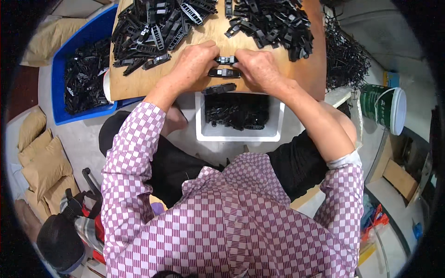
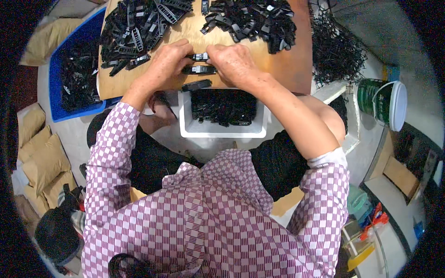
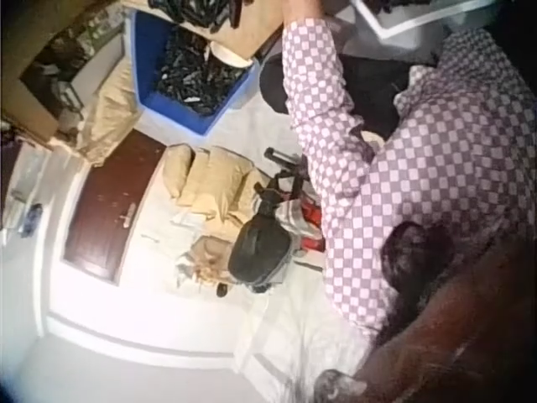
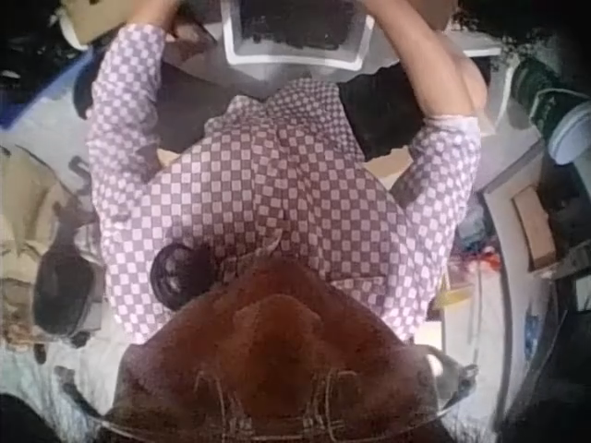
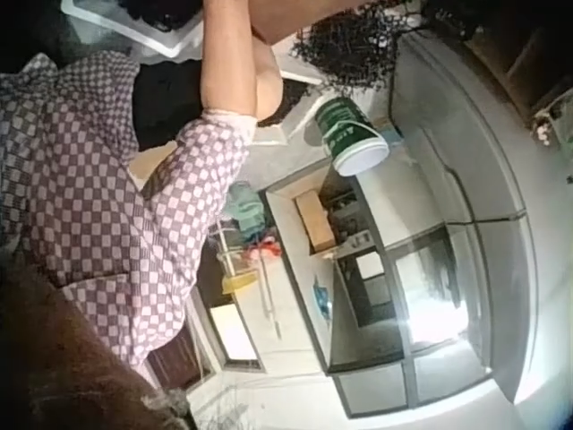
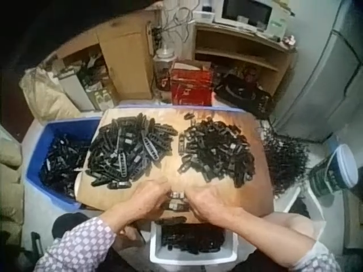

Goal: Sorting and assembling small black plastic components from bins into containers.

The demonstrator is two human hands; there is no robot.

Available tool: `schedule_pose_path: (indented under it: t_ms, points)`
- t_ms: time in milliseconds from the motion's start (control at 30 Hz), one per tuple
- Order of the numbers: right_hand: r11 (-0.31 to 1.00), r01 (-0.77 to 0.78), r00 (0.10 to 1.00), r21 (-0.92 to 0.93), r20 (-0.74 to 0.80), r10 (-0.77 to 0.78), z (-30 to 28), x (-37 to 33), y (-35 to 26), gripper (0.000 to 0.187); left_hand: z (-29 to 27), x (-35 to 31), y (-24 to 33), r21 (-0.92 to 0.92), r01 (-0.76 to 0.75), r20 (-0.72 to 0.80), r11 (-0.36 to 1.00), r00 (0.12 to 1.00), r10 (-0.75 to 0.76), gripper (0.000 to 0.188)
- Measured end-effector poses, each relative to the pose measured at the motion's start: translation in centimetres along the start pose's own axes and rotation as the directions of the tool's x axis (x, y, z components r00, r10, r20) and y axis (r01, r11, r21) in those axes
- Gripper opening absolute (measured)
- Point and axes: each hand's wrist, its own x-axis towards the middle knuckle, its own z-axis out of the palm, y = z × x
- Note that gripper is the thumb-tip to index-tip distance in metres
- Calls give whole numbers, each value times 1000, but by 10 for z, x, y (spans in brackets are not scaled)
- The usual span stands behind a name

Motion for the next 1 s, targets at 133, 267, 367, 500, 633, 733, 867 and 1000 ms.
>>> schedule_pose_path:
  t_ms: [133, 267, 367, 500, 633, 733, 867, 1000]
  points:
    - [1000, 5, 999, 13, -37, -4, 9, 6, 6, 16, -3, 4, -11, -24, -40, 17, 999, 999, 40, 12]
    - [999, 16, 1000, -32, -8, -16, 7, 15, 13, 16, 3, 4, -24, 5, -82, 10, 997, 997, 82, 14]
    - [997, 4, 999, -79, 44, 0, 4, 16, 17, 18, 3, 8, -24, 43, -98, -9, 994, 995, 99, 14]
    - [998, -69, 990, 16, -123, 70, -13, 18, 18, 17, 7, 5, -19, 73, -75, -60, 995, 995, 79, 15]
    - [995, -79, 996, -64, -56, 76, -15, 19, 10, 17, 9, 2, -19, 52, -48, -71, 997, 996, 52, 15]
    - [988, -21, 986, -155, 160, 46, -16, 18, 4, 17, 10, 2, -19, 26, -47, -63, 999, 997, 48, 14]
    - [992, -2, 984, -125, 176, 24, -24, 15, -2, 16, 10, 0, -15, -56, -45, -70, 997, 997, 41, 16]
    - [994, 8, 980, -113, 200, 15, -28, 11, -1, 16, 9, -2, -11, -41, -47, -72, 998, 996, 44, 13]
